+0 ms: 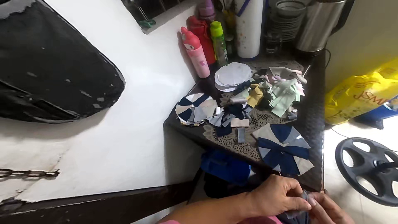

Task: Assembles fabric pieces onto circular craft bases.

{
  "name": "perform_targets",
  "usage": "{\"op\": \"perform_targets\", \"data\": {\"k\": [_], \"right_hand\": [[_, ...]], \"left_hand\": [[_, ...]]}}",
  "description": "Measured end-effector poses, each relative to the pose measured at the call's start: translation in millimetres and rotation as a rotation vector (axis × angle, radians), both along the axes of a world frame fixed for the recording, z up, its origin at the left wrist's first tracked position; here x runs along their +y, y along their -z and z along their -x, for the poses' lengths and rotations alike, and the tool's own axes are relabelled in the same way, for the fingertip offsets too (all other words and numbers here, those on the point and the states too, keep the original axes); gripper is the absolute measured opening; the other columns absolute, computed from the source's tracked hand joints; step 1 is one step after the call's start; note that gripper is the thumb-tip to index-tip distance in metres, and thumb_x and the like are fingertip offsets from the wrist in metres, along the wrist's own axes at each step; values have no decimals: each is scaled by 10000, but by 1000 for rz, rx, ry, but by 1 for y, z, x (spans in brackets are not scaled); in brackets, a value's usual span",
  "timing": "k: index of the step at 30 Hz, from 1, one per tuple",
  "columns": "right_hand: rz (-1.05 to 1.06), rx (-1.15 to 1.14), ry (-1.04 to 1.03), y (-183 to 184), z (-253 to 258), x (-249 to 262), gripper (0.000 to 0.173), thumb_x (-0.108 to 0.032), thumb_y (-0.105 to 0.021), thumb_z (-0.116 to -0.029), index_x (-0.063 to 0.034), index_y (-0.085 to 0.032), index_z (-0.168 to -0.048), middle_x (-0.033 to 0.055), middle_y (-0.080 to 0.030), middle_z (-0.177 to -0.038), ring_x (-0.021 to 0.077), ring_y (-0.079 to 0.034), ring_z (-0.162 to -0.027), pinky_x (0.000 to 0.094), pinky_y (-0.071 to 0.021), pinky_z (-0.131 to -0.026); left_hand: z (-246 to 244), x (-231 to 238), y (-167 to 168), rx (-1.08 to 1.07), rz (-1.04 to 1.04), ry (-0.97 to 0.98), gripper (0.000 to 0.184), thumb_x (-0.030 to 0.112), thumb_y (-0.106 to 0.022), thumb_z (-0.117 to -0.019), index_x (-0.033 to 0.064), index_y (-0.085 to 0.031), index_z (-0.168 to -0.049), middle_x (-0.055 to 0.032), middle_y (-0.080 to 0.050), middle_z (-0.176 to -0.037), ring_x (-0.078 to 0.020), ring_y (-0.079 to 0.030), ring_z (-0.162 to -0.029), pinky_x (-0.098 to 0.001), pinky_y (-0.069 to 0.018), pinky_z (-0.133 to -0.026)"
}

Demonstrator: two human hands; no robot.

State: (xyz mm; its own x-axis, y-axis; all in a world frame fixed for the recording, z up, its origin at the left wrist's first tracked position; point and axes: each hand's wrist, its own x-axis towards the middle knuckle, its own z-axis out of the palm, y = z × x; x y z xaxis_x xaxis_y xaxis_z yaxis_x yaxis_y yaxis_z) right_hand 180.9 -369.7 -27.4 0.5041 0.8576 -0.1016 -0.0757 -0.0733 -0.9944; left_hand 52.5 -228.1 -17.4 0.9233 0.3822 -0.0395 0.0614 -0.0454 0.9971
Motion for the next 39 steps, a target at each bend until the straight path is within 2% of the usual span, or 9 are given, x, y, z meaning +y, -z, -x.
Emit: {"op": "perform_targets", "data": {"k": [6,12,18,22,26,30,33,35,39], "right_hand": [[-38,799,-163,1,-1,1,150,-265,-634,-964,-227,-750,-875,-35,-720,-815,43,-674,-753,215,-562,-701],[-41,448,50,-4,7,11,197,-62,-561,-964,-106,-725,-864,-20,-694,-752,30,-638,-661,182,-539,-625],[-86,145,49,0,2,18,98,-102,-642,-947,-124,-719,-890,-96,-682,-767,-20,-628,-695,154,-529,-666],[-175,76,-13,3,-3,21,99,-152,-645,-963,-129,-721,-904,-93,-680,-800,-22,-627,-729,155,-529,-691],[-194,-554,64,16,-3,26,219,-262,-634,-979,-75,-716,-900,-12,-660,-847,-1,-606,-815,134,-502,-741],[-245,-329,26,15,-2,28,170,-209,-647,-983,-67,-716,-919,-29,-661,-871,-34,-623,-809,110,-531,-725],[-172,-113,41,13,-10,28,130,-190,-656,-964,-103,-730,-901,-74,-655,-841,-39,-603,-748,120,-508,-674],[-133,-72,47,12,-16,27,123,-193,-663,-958,-116,-733,-893,-85,-665,-829,-35,-608,-741,128,-510,-676],[-91,-44,50,12,-23,32,102,-157,-667,-946,-107,-731,-884,-73,-673,-803,-21,-615,-719,140,-515,-669]], "left_hand": [[7,11,0,-23,294,56,35,12,-653,-952,-2,-682,-964,37,-683,-827,7,-632,-751,-187,-539,-720],[7,19,-5,26,216,-32,73,65,-638,-974,27,-700,-977,57,-677,-831,8,-626,-750,-182,-532,-712],[-5,21,-8,-24,194,-37,18,55,-660,-961,45,-674,-968,58,-664,-857,3,-633,-786,-182,-542,-739],[-12,14,-13,61,594,-69,217,53,-457,-1020,119,-617,-888,51,-683,-799,-29,-662,-748,-221,-566,-742],[-18,7,-8,134,692,-197,283,68,-440,-1028,137,-589,-797,54,-611,-713,-25,-590,-662,-195,-517,-659],[-19,4,-5,97,581,-241,306,127,-463,-1049,142,-578,-766,62,-586,-684,-22,-574,-640,-193,-505,-637],[-13,11,-8,61,580,-188,238,171,-455,-1082,116,-626,-925,43,-666,-817,-44,-654,-764,-228,-569,-752],[-7,19,-5,-6,547,-124,56,113,-531,-1040,122,-586,-1039,41,-673,-913,-52,-662,-832,-241,-568,-789],[-10,27,-4,-37,396,-131,174,-9,-645,-937,81,-577,-1069,24,-670,-937,-52,-658,-840,-223,-561,-770]]}}
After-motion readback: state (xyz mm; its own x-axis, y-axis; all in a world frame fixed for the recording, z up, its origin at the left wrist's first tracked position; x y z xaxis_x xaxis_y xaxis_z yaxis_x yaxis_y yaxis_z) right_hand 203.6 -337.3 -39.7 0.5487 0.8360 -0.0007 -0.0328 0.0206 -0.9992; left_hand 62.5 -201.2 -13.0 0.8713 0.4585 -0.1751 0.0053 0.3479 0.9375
